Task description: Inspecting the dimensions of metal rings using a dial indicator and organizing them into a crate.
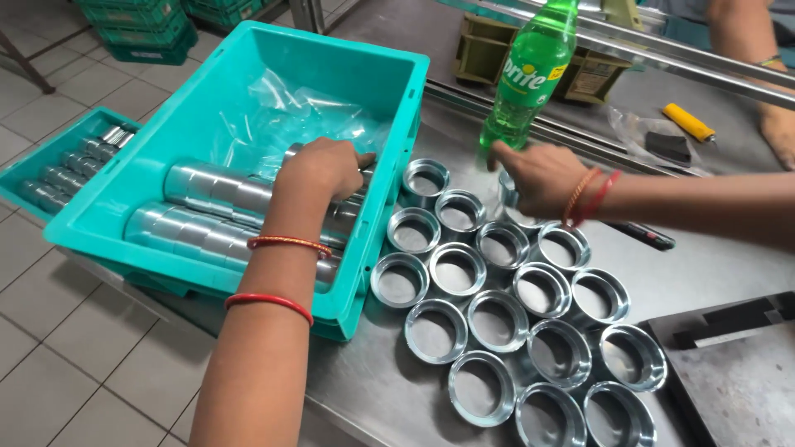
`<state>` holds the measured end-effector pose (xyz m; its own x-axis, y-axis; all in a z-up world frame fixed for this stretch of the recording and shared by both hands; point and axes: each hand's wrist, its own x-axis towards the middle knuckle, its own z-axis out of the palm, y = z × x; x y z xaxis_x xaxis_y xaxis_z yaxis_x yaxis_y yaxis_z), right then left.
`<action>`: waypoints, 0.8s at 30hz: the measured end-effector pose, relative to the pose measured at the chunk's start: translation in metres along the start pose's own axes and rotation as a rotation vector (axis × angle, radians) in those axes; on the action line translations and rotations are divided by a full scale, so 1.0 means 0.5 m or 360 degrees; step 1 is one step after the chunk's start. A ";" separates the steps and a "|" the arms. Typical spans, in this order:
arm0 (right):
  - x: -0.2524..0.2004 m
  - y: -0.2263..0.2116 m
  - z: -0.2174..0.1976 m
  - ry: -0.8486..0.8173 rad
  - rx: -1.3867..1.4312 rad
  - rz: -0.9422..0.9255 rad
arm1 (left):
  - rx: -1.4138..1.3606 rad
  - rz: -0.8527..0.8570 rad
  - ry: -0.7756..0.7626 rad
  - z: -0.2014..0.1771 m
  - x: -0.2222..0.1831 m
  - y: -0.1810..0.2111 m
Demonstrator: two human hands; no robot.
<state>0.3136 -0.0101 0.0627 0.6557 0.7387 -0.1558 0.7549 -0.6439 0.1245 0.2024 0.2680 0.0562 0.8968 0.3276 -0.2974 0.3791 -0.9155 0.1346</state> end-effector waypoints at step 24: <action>0.129 -0.126 -0.309 0.0515 0.0132 -0.0642 | -0.0188 -0.0065 0.0173 0.046 0.042 0.025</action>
